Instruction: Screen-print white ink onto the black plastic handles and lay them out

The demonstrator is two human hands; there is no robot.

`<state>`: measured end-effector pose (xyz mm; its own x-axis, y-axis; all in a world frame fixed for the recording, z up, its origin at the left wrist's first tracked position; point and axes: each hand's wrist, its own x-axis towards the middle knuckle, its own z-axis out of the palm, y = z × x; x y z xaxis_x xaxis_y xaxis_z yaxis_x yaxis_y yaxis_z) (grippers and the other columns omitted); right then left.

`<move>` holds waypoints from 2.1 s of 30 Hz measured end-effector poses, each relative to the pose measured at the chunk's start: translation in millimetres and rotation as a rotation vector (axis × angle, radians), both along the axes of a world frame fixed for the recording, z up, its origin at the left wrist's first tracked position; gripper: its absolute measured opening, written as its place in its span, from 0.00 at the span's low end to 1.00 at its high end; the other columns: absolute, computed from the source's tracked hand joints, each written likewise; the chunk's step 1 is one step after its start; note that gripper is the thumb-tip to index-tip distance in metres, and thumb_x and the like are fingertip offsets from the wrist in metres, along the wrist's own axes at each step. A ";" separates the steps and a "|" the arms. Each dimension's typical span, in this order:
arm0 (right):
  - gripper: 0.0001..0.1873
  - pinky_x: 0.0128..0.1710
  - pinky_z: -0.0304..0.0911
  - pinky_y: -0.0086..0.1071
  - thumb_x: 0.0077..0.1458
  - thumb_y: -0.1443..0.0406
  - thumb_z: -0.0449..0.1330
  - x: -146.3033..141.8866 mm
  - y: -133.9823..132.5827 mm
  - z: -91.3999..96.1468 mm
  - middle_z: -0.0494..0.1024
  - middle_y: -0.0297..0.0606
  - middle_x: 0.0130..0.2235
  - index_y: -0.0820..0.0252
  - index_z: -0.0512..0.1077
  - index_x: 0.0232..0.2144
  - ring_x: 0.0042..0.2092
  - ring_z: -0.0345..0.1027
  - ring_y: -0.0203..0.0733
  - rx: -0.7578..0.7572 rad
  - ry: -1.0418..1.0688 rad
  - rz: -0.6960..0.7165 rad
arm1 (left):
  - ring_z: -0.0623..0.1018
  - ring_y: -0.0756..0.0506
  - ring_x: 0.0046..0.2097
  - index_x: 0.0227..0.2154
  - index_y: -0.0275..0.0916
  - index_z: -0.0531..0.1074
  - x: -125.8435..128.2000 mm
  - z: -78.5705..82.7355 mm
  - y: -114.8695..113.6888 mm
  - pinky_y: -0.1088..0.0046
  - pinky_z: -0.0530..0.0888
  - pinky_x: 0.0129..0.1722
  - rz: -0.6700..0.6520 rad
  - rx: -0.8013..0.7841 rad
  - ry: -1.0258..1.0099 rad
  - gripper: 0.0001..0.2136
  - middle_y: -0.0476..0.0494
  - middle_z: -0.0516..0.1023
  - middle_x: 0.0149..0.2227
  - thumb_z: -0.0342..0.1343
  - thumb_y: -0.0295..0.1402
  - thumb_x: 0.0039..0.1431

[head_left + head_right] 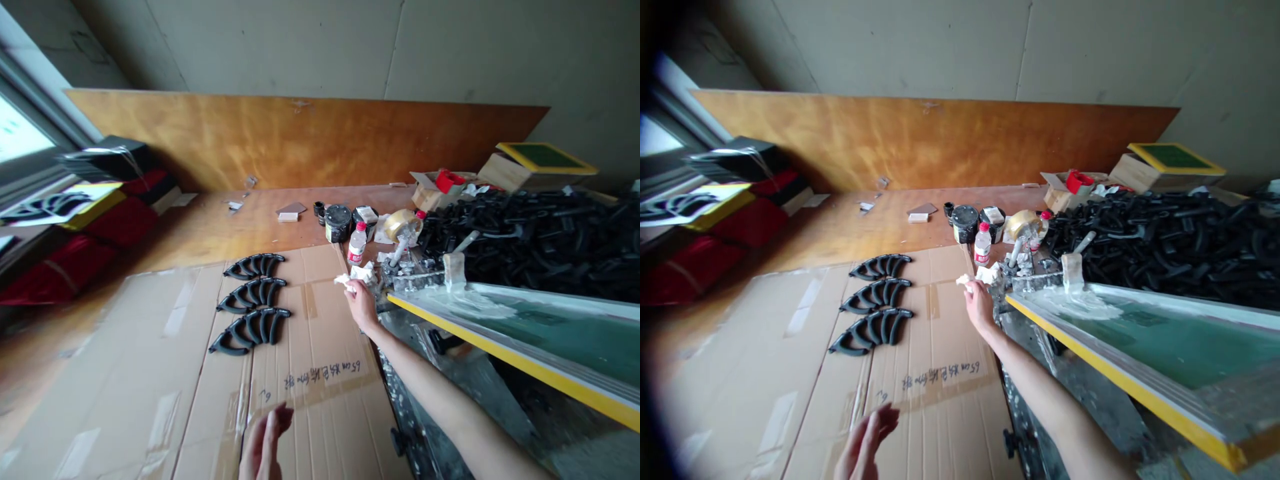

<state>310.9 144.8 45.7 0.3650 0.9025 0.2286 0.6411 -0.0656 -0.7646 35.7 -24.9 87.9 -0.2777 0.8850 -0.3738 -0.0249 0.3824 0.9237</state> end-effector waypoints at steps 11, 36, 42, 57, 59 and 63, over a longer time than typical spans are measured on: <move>0.18 0.39 0.66 0.32 0.44 0.61 0.65 -69.6 -108.6 62.0 0.79 0.38 0.40 0.58 0.70 0.39 0.41 0.73 0.43 -0.147 0.865 0.081 | 0.72 0.40 0.57 0.63 0.46 0.58 56.6 0.0 93.9 0.65 0.75 0.48 -0.532 0.130 -0.319 0.34 0.35 0.67 0.62 0.61 0.44 0.55; 0.29 0.21 0.64 0.31 0.38 0.52 0.70 -28.0 -142.1 26.1 0.77 0.36 0.27 0.60 0.74 0.41 0.26 0.69 0.42 -0.164 0.907 -0.466 | 0.71 0.38 0.58 0.56 0.37 0.67 198.8 -67.1 291.2 0.62 0.69 0.54 -0.776 0.313 -0.013 0.29 0.33 0.69 0.60 0.62 0.43 0.52; 0.32 0.18 0.64 0.32 0.38 0.47 0.69 -28.4 -182.9 -18.6 0.79 0.39 0.31 0.58 0.74 0.44 0.25 0.69 0.43 -0.144 0.972 -0.545 | 0.65 0.38 0.63 0.64 0.31 0.49 289.2 -90.9 371.5 0.65 0.65 0.59 -0.720 0.545 0.148 0.49 0.28 0.62 0.64 0.70 0.37 0.43; 0.34 0.39 0.71 0.41 0.40 0.46 0.69 -13.4 -218.9 23.5 0.81 0.42 0.40 0.57 0.75 0.48 0.41 0.75 0.53 -0.046 0.999 -0.681 | 0.76 0.43 0.50 0.56 0.36 0.59 243.7 -26.2 337.7 0.63 0.71 0.53 -0.554 0.719 -0.003 0.38 0.39 0.73 0.53 0.67 0.40 0.42; 0.29 0.41 0.70 0.40 0.41 0.48 0.70 -10.8 -218.1 38.5 0.81 0.42 0.37 0.59 0.77 0.42 0.40 0.75 0.52 -0.003 0.986 -0.697 | 0.77 0.43 0.46 0.53 0.38 0.63 205.9 -12.2 307.6 0.63 0.73 0.49 -0.629 0.708 0.064 0.37 0.42 0.76 0.49 0.70 0.41 0.39; 0.23 0.37 0.68 0.37 0.41 0.50 0.70 -3.4 -220.3 54.5 0.80 0.38 0.33 0.58 0.76 0.36 0.38 0.74 0.49 0.093 1.038 -0.712 | 0.79 0.41 0.33 0.46 0.44 0.67 131.1 7.3 231.0 0.66 0.75 0.32 -0.907 0.670 0.454 0.28 0.46 0.79 0.35 0.68 0.45 0.42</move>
